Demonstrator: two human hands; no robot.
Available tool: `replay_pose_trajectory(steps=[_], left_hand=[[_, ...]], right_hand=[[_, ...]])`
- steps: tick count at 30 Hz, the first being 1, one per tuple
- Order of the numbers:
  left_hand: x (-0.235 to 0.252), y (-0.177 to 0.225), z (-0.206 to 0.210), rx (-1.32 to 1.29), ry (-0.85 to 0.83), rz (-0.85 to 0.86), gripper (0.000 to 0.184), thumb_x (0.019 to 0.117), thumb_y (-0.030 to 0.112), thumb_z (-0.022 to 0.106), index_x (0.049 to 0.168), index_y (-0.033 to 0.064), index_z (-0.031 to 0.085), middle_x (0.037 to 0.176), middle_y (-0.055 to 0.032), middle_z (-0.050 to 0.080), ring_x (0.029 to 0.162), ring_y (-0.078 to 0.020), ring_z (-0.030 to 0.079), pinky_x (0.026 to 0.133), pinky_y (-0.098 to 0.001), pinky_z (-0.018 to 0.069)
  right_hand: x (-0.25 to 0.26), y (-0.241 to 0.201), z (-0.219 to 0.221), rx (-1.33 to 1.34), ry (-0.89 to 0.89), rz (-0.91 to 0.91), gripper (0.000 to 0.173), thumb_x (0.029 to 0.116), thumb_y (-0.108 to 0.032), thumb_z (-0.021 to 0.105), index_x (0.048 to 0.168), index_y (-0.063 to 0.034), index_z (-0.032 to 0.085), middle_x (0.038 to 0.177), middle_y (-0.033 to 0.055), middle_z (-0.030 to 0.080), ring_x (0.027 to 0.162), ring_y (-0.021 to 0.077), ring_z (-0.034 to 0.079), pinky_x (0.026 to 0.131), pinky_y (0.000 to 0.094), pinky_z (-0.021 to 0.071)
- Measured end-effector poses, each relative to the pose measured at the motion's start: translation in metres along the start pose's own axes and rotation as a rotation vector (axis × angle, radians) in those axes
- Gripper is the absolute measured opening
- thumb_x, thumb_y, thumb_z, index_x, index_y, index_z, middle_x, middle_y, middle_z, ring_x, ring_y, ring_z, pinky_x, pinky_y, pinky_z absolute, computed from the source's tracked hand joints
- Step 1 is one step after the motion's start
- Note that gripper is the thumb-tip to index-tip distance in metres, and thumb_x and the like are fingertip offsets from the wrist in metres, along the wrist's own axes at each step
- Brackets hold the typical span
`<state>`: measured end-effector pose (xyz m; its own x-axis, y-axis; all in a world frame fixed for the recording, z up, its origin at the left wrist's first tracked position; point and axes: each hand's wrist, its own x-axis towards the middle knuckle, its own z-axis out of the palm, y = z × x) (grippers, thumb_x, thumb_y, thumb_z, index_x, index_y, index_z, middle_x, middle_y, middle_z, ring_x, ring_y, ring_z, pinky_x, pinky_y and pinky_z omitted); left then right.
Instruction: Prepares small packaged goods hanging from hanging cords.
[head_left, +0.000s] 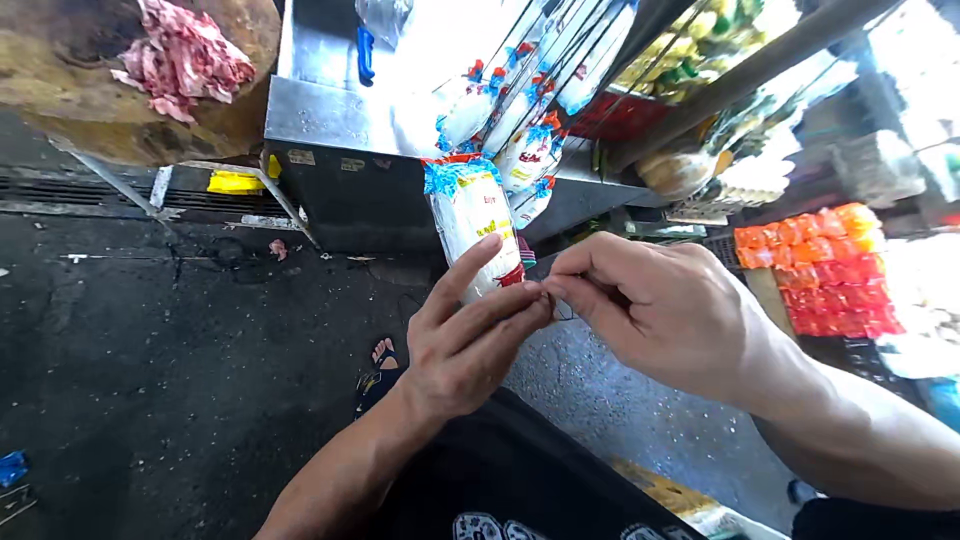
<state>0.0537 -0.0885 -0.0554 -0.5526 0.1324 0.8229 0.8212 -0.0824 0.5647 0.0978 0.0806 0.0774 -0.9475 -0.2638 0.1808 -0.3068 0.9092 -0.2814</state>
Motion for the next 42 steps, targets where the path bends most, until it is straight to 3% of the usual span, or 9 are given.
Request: replay_pose_trajectory(steps=[9,11,13,14,18,20,32,38,42], left_hand=[[0.011,-0.006,-0.002,0.003,-0.038,0.046,0.004,0.0926,0.006,0.074,0.096,0.0077,0.075,0.108,-0.0044,0.075,0.122,-0.0217,0.064,0.117,-0.0462,0.0444],[0.014,-0.007,-0.002,0.038,-0.088,-0.007,0.002,0.0934,0.007,0.072,0.094,0.0077,0.073,0.108,-0.005,0.075,0.128,-0.0263,0.06,0.115,-0.0445,0.0451],[0.018,-0.009,-0.002,0.038,-0.12,-0.091,0.003,0.095,0.008,0.067,0.096,0.0062,0.069,0.109,-0.0074,0.073,0.132,-0.0299,0.057,0.115,-0.0443,0.0456],[0.02,-0.009,-0.002,0.028,-0.131,-0.145,0.003,0.0952,0.008,0.066,0.097,0.0049,0.067,0.11,-0.0093,0.072,0.133,-0.0313,0.056,0.114,-0.0447,0.0466],[0.024,-0.006,-0.009,-0.1,-0.202,-0.458,0.004,0.0953,0.01,0.06,0.097,0.0079,0.063,0.124,-0.0089,0.066,0.132,-0.0212,0.057,0.097,-0.032,0.0581],[0.026,-0.002,-0.012,-0.211,-0.235,-0.624,0.005,0.0957,0.015,0.057,0.095,0.0106,0.059,0.126,-0.0067,0.065,0.127,-0.0158,0.06,0.087,-0.0292,0.0603],[0.028,-0.005,0.001,-0.684,-0.276,-1.045,0.015,0.0938,0.01,0.046,0.085,0.0098,0.058,0.134,-0.0097,0.06,0.126,-0.0197,0.057,0.097,-0.0371,0.0529],[0.028,-0.007,0.004,-0.812,-0.246,-1.088,0.018,0.0958,0.009,0.051,0.081,0.0105,0.061,0.136,-0.0086,0.06,0.119,-0.0151,0.06,0.091,-0.0312,0.0536],[0.028,-0.007,0.006,-0.844,-0.243,-1.064,0.02,0.0985,0.01,0.058,0.08,0.0093,0.062,0.138,-0.0092,0.059,0.116,-0.0149,0.063,0.09,-0.0306,0.0557]], right_hand=[[0.002,-0.001,0.001,-0.09,0.037,0.045,0.018,0.1019,-0.023,0.055,0.095,-0.0134,0.068,0.067,-0.0086,0.055,0.057,0.0003,0.05,0.052,0.0192,0.0407],[0.0,-0.001,0.008,-0.149,0.169,-0.035,0.015,0.1016,-0.019,0.06,0.102,-0.0081,0.071,0.088,0.002,0.068,0.083,0.0112,0.066,0.077,0.0305,0.055],[-0.009,-0.003,0.019,-0.101,0.332,-0.153,0.019,0.101,-0.013,0.064,0.118,-0.0047,0.064,0.126,0.0139,0.066,0.126,0.0271,0.062,0.111,0.0494,0.0494],[-0.016,-0.008,0.026,-0.056,0.408,-0.188,0.022,0.1003,-0.013,0.064,0.121,-0.0085,0.061,0.134,0.0116,0.062,0.135,0.0278,0.056,0.117,0.0521,0.0458],[-0.037,-0.02,0.065,0.218,0.483,-0.032,0.019,0.099,-0.019,0.068,0.116,-0.0115,0.064,0.11,0.0041,0.069,0.107,0.0124,0.066,0.091,0.0275,0.0576],[-0.036,-0.011,0.082,0.386,0.483,0.086,0.02,0.0965,-0.016,0.071,0.114,-0.0075,0.068,0.108,0.0063,0.072,0.1,0.0115,0.07,0.086,0.0278,0.0614],[-0.032,-0.001,0.104,0.399,0.658,0.27,0.019,0.0946,-0.019,0.074,0.108,-0.0073,0.067,0.105,0.004,0.07,0.093,0.0086,0.068,0.081,0.0264,0.0608],[-0.038,0.001,0.105,0.337,0.693,0.211,0.013,0.0935,-0.016,0.073,0.106,-0.012,0.073,0.112,0.0041,0.07,0.114,0.0149,0.066,0.104,0.0404,0.0555],[-0.039,0.002,0.109,0.299,0.708,0.195,0.015,0.0927,-0.017,0.078,0.106,-0.0111,0.075,0.11,0.0031,0.074,0.111,0.0136,0.069,0.11,0.0463,0.0526]])
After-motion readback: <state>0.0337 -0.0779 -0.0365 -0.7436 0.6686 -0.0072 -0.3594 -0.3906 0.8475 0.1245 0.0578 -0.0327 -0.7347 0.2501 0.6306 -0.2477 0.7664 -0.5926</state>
